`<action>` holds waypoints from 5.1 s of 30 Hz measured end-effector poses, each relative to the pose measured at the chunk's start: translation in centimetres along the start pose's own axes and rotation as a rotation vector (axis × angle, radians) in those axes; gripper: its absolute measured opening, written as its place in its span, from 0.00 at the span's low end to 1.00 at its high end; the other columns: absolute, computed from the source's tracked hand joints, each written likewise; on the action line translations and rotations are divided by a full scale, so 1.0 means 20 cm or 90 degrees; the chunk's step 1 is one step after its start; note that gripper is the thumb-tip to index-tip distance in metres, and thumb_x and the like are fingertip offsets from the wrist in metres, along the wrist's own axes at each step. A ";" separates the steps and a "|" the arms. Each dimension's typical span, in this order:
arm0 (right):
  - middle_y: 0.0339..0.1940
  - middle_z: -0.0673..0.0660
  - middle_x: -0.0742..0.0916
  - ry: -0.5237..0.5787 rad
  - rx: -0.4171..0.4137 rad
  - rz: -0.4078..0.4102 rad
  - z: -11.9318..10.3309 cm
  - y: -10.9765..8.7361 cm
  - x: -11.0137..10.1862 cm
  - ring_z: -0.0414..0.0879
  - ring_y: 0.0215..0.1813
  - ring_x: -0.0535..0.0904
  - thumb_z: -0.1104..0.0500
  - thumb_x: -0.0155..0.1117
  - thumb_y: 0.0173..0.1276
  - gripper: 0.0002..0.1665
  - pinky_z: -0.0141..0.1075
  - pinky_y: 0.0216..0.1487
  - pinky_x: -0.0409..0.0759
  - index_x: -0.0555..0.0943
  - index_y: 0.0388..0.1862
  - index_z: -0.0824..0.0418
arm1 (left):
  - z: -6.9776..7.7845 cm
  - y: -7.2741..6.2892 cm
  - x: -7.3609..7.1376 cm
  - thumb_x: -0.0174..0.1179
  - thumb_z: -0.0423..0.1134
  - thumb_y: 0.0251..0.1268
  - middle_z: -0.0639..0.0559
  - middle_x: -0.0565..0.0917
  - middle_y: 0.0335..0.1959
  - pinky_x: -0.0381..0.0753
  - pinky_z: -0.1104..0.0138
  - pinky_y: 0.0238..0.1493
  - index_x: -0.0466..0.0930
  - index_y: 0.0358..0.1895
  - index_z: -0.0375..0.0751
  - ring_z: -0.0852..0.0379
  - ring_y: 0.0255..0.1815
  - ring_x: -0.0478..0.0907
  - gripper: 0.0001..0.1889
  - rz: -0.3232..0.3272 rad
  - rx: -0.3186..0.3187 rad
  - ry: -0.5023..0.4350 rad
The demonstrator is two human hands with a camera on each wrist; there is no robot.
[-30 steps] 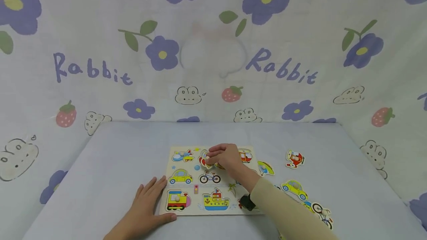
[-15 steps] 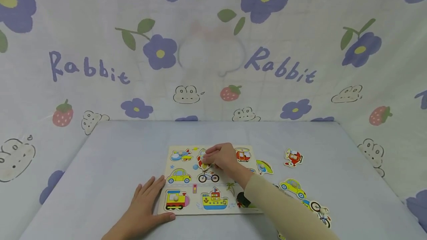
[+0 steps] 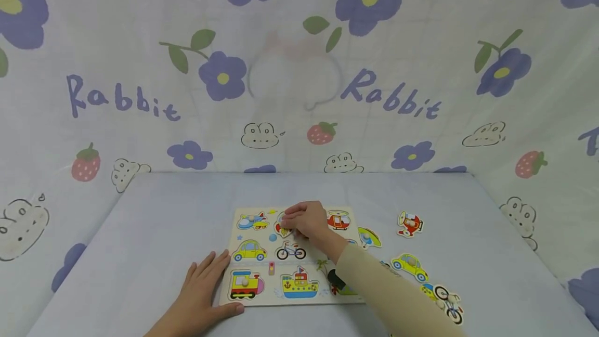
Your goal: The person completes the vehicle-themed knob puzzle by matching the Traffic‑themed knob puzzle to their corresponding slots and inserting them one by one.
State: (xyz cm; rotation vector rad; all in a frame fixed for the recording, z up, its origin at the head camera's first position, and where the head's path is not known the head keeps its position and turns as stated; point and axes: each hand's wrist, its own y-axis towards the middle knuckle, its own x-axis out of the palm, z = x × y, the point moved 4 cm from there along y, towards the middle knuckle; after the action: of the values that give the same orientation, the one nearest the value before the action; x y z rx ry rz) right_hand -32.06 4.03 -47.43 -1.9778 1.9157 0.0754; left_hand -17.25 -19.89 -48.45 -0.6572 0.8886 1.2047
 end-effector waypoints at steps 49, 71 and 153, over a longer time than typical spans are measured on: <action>0.30 0.52 0.89 0.036 0.061 -0.004 -0.01 0.00 0.01 0.43 0.16 0.74 0.65 0.75 0.59 0.11 0.29 0.14 0.72 0.85 0.41 0.62 | 0.00 0.02 0.03 0.67 0.76 0.35 0.48 0.62 0.75 0.37 0.37 0.71 0.61 0.75 0.41 0.41 0.77 0.47 0.62 -0.033 -0.059 0.027; 0.33 0.53 0.89 0.059 0.028 -0.034 -0.02 -0.03 -0.01 0.42 0.16 0.74 0.65 0.74 0.60 0.14 0.28 0.16 0.72 0.84 0.46 0.64 | 0.00 0.02 0.03 0.68 0.76 0.36 0.48 0.61 0.76 0.36 0.38 0.72 0.60 0.76 0.42 0.42 0.77 0.47 0.62 -0.027 -0.051 0.012; 0.42 0.55 0.88 -0.204 -0.125 -0.245 0.29 -0.03 -0.98 0.51 0.37 0.77 0.60 0.77 0.57 0.14 0.38 0.38 0.74 0.89 0.43 0.58 | -0.01 0.01 0.02 0.65 0.76 0.40 0.48 0.60 0.76 0.37 0.38 0.72 0.60 0.76 0.40 0.41 0.77 0.47 0.61 -0.016 -0.006 0.016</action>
State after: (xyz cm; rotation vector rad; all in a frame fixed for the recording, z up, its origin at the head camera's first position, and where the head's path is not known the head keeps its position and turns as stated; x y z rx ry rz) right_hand -31.40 24.50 -46.69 -2.2655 1.3495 0.4597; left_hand -17.42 -19.73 -48.83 -0.6904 0.8941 1.1807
